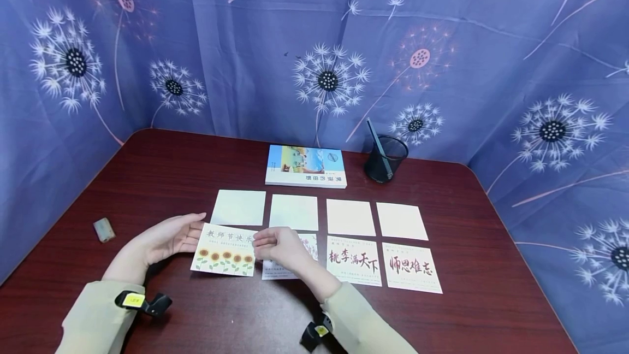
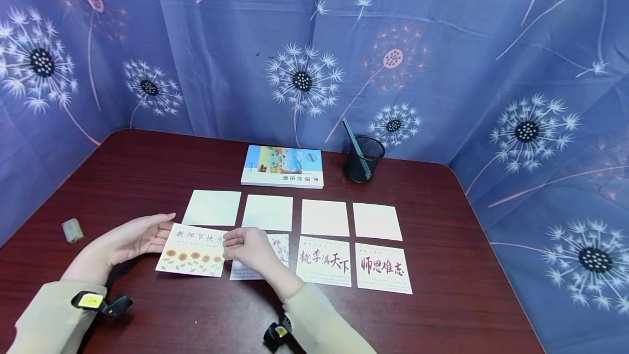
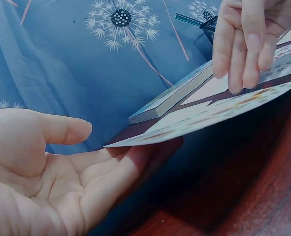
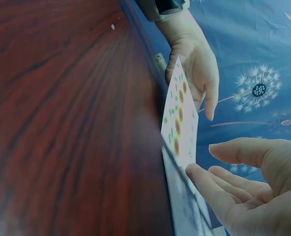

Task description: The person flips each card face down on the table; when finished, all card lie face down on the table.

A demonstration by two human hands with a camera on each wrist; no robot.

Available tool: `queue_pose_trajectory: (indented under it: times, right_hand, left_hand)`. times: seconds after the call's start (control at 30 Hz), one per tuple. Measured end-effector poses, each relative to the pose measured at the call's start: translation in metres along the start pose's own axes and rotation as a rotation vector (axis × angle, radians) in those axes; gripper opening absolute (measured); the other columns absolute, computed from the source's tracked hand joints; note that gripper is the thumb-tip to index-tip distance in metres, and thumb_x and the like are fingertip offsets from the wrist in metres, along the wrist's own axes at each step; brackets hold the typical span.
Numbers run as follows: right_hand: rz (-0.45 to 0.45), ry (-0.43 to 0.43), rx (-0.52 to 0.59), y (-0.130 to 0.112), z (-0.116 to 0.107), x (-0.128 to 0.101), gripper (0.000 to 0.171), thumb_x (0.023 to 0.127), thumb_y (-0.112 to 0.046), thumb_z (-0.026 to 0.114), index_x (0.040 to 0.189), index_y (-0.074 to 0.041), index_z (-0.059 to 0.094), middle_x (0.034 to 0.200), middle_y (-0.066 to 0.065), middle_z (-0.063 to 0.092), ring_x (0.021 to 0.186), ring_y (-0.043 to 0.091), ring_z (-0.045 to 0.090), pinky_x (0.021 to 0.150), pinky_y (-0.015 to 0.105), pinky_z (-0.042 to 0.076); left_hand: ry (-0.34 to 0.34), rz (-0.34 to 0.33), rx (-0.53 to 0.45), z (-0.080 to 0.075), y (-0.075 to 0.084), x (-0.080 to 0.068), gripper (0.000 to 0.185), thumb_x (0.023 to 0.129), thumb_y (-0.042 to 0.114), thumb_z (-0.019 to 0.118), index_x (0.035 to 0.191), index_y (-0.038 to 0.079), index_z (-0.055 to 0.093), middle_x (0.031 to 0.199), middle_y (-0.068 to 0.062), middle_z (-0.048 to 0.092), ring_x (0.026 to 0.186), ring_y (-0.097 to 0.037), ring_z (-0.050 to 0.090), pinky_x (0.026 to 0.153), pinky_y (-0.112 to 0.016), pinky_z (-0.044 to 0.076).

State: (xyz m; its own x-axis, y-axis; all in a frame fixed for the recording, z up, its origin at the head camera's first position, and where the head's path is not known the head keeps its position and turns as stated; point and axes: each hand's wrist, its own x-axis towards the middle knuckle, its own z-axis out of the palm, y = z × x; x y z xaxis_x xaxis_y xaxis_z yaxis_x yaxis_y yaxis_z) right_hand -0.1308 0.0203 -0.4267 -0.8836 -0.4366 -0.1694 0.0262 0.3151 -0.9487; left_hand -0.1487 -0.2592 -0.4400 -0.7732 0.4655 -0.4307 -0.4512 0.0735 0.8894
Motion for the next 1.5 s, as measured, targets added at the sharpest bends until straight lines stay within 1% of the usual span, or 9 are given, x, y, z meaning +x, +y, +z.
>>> queue_pose_trajectory:
  times: [0.17,0.3,0.47,0.63,0.83,0.97,1.07,1.27,1.5]
  right_hand:
    - [-0.041,0.005,-0.026,-0.015,0.009,0.002,0.029,0.083,0.0,0.07,0.111,0.004,0.069,0.103,0.017,0.074,0.095,0.024,0.072,0.077,0.017,0.056]
    - [-0.039,-0.024,-0.021,-0.027,0.022,0.006,0.03,0.083,-0.001,0.071,0.113,0.003,0.07,0.105,0.014,0.074,0.095,0.018,0.072,0.076,0.014,0.055]
    - [-0.028,-0.032,-0.051,-0.036,0.034,0.012,0.034,0.082,-0.005,0.072,0.115,0.0,0.07,0.106,0.008,0.075,0.092,0.008,0.071,0.074,0.012,0.054]
    - [-0.006,0.003,-0.046,-0.036,0.04,0.015,0.035,0.079,-0.005,0.073,0.114,-0.001,0.071,0.104,0.007,0.075,0.09,0.007,0.071,0.074,0.012,0.054]
    - [-0.017,0.018,-0.056,-0.034,0.041,0.016,0.035,0.079,-0.006,0.073,0.114,-0.001,0.071,0.104,0.008,0.075,0.089,0.008,0.071,0.072,0.013,0.054]
    - [-0.004,0.023,-0.03,-0.035,0.042,0.016,0.035,0.081,-0.006,0.073,0.115,-0.001,0.07,0.107,0.009,0.075,0.09,0.009,0.071,0.073,0.014,0.055]
    - [0.002,0.028,-0.016,-0.038,0.041,0.015,0.035,0.081,-0.006,0.073,0.116,-0.002,0.07,0.109,0.008,0.074,0.093,0.009,0.071,0.074,0.014,0.055]
    - [-0.04,0.034,-0.014,-0.047,0.037,0.013,0.036,0.083,-0.008,0.073,0.118,0.0,0.069,0.114,0.009,0.073,0.097,0.01,0.071,0.075,0.013,0.055]
    - [-0.08,0.038,0.008,-0.052,0.031,0.012,0.041,0.086,-0.016,0.074,0.122,0.001,0.067,0.118,0.011,0.071,0.099,0.014,0.071,0.076,0.016,0.057]
  left_hand:
    - [0.006,-0.001,0.007,-0.001,0.0,0.0,0.064,0.107,0.033,0.029,0.134,-0.026,0.033,0.103,-0.003,0.071,0.094,-0.01,0.069,0.085,-0.025,0.058]
    - [-0.004,0.003,-0.004,-0.002,0.001,-0.001,0.064,0.107,0.033,0.028,0.134,-0.025,0.031,0.104,-0.003,0.071,0.095,-0.01,0.069,0.086,-0.025,0.058]
    - [-0.027,0.016,-0.032,-0.003,0.002,-0.001,0.057,0.108,0.032,0.029,0.131,-0.019,0.042,0.103,-0.002,0.072,0.095,-0.01,0.069,0.086,-0.025,0.058]
    - [-0.039,0.032,-0.066,-0.003,0.002,0.0,0.046,0.108,0.031,0.03,0.12,-0.006,0.055,0.102,-0.002,0.072,0.094,-0.01,0.07,0.085,-0.025,0.058]
    - [-0.056,0.048,-0.082,-0.004,0.003,0.002,0.046,0.108,0.03,0.029,0.119,-0.005,0.056,0.103,-0.003,0.072,0.095,-0.011,0.07,0.086,-0.025,0.058]
    - [-0.075,0.064,-0.099,-0.004,0.005,0.002,0.045,0.109,0.03,0.027,0.116,-0.002,0.057,0.104,-0.004,0.072,0.096,-0.012,0.07,0.086,-0.025,0.058]
    - [-0.096,0.096,-0.108,-0.004,0.009,0.001,0.044,0.109,0.03,0.026,0.114,0.0,0.058,0.105,-0.004,0.072,0.098,-0.012,0.07,0.087,-0.025,0.057]
    - [-0.105,0.139,-0.105,-0.001,0.022,-0.003,0.043,0.109,0.029,0.027,0.118,-0.003,0.053,0.106,-0.004,0.071,0.099,-0.012,0.07,0.087,-0.025,0.057]
    - [-0.174,0.216,-0.189,0.008,0.04,-0.012,0.04,0.109,0.024,0.028,0.107,0.014,0.068,0.107,-0.008,0.071,0.099,-0.014,0.07,0.086,-0.024,0.057]
